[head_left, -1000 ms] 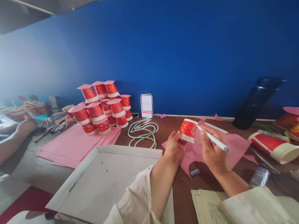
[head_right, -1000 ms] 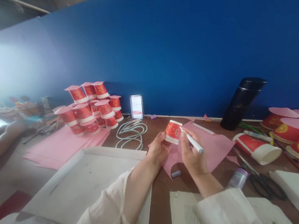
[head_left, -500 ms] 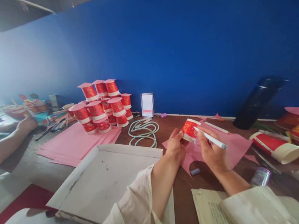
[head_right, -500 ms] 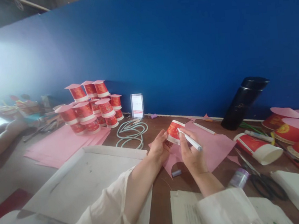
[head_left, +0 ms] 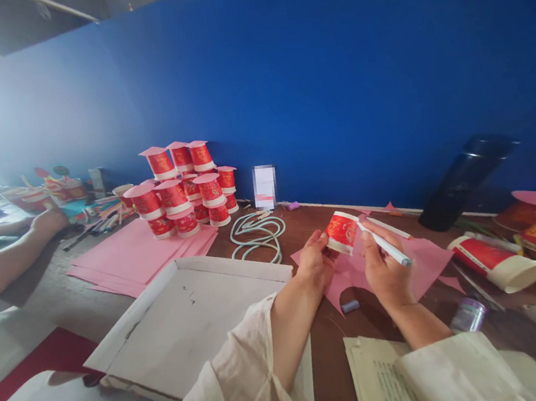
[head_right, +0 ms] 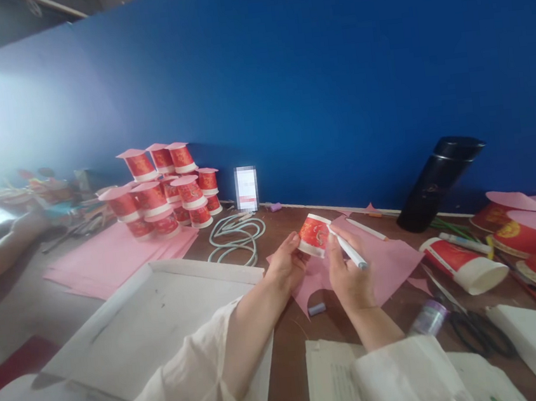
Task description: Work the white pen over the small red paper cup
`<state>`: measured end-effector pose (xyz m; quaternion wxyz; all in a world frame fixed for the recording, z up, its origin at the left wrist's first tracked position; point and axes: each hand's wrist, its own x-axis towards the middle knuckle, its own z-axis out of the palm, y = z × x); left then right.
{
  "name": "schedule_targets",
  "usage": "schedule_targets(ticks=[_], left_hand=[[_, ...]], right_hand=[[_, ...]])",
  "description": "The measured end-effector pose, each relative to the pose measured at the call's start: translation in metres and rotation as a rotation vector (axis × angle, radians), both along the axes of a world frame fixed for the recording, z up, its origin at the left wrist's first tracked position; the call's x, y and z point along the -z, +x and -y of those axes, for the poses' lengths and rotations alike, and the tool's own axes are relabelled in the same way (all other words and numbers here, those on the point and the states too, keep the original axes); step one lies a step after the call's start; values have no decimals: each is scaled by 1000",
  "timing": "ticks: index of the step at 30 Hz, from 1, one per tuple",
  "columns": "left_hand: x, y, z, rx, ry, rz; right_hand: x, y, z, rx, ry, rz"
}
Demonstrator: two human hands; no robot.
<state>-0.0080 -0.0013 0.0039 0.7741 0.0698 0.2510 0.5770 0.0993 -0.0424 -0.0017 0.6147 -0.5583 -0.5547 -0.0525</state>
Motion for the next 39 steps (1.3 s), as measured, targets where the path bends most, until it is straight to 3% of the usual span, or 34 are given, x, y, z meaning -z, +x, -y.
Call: schedule_targets(ticks=[6,17,27,39], left_hand=[[-1,-2,2,36,53,10],[1,-2,1,48,69,-1],[-1,-1,2,42,78,23],[0,-2,2,56,88,11]], right_hand=[[-1,-3,1,-65,3,-11],[2,-1,0,-27,-34,-52],[-3,0,1,25,53,-3],[-8,-5,6,-29,76,105]])
